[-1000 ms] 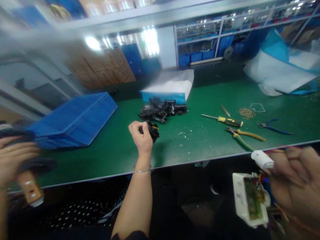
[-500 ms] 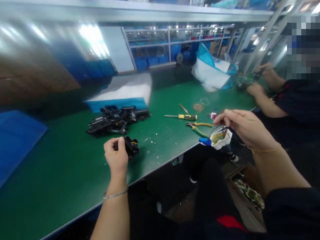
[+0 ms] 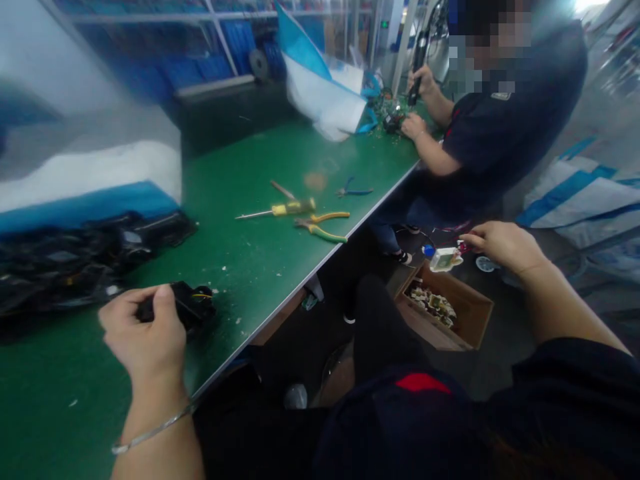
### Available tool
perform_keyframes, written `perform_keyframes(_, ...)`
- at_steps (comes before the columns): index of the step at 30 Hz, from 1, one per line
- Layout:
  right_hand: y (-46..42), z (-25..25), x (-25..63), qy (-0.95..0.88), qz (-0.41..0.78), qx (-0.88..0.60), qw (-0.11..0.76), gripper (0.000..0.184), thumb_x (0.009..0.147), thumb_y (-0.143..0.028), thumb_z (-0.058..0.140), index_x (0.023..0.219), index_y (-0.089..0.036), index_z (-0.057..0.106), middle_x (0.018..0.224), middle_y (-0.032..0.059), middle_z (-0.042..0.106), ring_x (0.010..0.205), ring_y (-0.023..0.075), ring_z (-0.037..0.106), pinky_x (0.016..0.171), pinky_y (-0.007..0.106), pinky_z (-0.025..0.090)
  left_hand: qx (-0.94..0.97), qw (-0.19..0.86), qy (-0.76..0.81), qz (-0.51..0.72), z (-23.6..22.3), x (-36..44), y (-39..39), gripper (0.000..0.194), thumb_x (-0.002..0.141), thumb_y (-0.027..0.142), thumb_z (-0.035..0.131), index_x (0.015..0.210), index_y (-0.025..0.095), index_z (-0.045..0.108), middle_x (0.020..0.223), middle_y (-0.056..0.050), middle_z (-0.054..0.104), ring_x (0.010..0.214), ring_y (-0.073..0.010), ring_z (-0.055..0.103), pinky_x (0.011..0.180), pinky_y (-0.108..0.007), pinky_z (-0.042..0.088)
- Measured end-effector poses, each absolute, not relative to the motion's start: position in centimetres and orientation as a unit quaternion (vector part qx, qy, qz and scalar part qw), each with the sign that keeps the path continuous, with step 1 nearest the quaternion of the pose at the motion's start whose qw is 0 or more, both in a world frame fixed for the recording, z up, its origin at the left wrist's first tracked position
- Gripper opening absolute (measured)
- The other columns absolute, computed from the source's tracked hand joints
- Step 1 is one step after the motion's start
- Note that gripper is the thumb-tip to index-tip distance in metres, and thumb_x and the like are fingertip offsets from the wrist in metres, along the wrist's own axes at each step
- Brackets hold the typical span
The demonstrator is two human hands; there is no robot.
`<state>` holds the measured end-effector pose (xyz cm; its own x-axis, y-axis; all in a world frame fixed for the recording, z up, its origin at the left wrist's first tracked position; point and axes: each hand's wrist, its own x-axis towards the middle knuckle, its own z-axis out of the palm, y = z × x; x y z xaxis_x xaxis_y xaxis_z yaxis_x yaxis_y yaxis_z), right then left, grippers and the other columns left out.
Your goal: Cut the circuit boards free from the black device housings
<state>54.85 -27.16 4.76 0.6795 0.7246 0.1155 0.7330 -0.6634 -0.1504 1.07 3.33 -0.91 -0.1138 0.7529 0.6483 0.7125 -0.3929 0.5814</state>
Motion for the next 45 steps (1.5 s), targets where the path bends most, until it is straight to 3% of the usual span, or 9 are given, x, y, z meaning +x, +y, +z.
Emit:
perform_keyframes(3,-29.5,1.4,57.1,-0.327,0.042,-0.944,-0.003,0.040,0.084,-0.051,0.057,0.082,-0.015,0.075,0.080,0.0156,0.069,0.059,0.0151,0.050,0.060,0.034,0.030,0.681,0.023,0.540,0.494,-1.0,1.7,3.4,0.017,0.079,0.034,0.064,0.095,0.034,0.065,0.104,0.007,0.062,0.108,-0.0215,0.059,0.100,-0.046,0.046)
perform_keyframes(9,-30.6,-2.4,58.6,-0.317,0.046,-0.947,0.019,0.054,0.086,-0.052,0.054,0.114,-0.008,0.066,0.107,0.0254,0.064,0.081,0.0217,0.060,0.069,0.036,0.038,0.693,0.011,0.538,0.480,-1.0,2.0,3.2,0.018,0.078,0.032,0.065,0.095,0.034,0.066,0.107,0.008,0.063,0.109,-0.0220,0.059,0.101,-0.046,0.046)
perform_keyframes(13,-29.4,-1.7,58.9,-0.329,0.015,-0.943,0.045,0.049,0.089,-0.050,0.052,0.119,-0.012,0.063,0.117,0.0210,0.060,0.097,0.0260,0.059,0.081,0.038,0.042,0.697,0.014,0.551,0.459,-0.9,1.6,2.7,0.019,0.078,0.036,0.064,0.098,0.039,0.065,0.109,0.009,0.063,0.111,-0.0236,0.058,0.101,-0.049,0.046)
perform_keyframes(20,-23.3,2.3,51.6,-0.427,-0.125,-0.854,0.272,0.032,0.090,-0.033,0.053,0.116,-0.016,0.060,0.121,0.0142,0.058,0.101,0.0237,0.060,0.090,0.037,0.046,0.694,0.021,0.543,0.473,-1.3,1.2,3.2,0.018,0.077,0.037,0.064,0.095,0.036,0.065,0.106,0.006,0.062,0.107,-0.0225,0.057,0.100,-0.047,0.044)
perform_keyframes(24,-18.0,2.4,42.4,-0.553,-0.003,-0.732,0.397,0.022,0.092,-0.029,0.051,0.108,-0.019,0.062,0.120,0.0100,0.059,0.082,0.0165,0.063,0.079,0.032,0.052,0.683,0.084,0.528,0.497,-0.8,1.4,2.7,0.018,0.077,0.036,0.062,0.090,0.024,0.065,0.099,-0.002,0.058,0.102,-0.0219,0.055,0.100,-0.044,0.041)
perform_keyframes(26,-15.4,1.9,37.8,-0.624,0.077,-0.661,0.410,0.022,0.092,-0.029,0.052,0.110,-0.021,0.062,0.123,0.0093,0.058,0.079,0.0159,0.064,0.077,0.034,0.054,0.685,0.081,0.534,0.489,-0.5,1.4,2.2,0.025,0.079,0.037,0.059,0.099,0.023,0.064,0.103,-0.003,0.058,0.099,-0.0201,0.056,0.095,-0.039,0.044)
perform_keyframes(30,-9.8,0.7,30.8,-0.710,0.182,-0.539,0.414,0.024,0.092,-0.031,0.052,0.111,-0.022,0.063,0.125,0.0103,0.057,0.079,0.0175,0.064,0.078,0.039,0.055,0.626,0.260,0.506,0.533,-0.5,1.3,1.5,0.051,0.074,0.024,0.059,0.124,0.024,0.046,0.105,-0.003,0.055,0.088,-0.0163,0.057,0.085,-0.032,0.047)
perform_keyframes(34,-4.6,-1.1,26.9,-0.720,0.225,-0.502,0.422,0.024,0.092,-0.033,0.048,0.103,-0.020,0.065,0.119,0.0110,0.060,0.080,0.0183,0.063,0.075,0.037,0.054,0.583,0.331,0.463,0.580,-0.6,0.2,1.0,0.060,0.068,0.017,0.061,0.124,0.027,0.043,0.115,-0.004,0.053,0.096,-0.0157,0.057,0.087,-0.031,0.047)
perform_keyframes(45,-2.5,-5.0,27.0,-0.737,0.123,-0.569,0.345,0.030,0.090,-0.047,0.047,0.100,-0.026,0.066,0.105,0.0055,0.068,0.076,0.0220,0.066,0.070,0.037,0.053,0.341,0.022,0.646,0.683,0.0,-14.6,1.6,0.058,0.060,0.011,0.074,0.111,0.022,0.049,0.111,-0.004,0.054,0.104,-0.0173,0.056,0.100,-0.039,0.042)
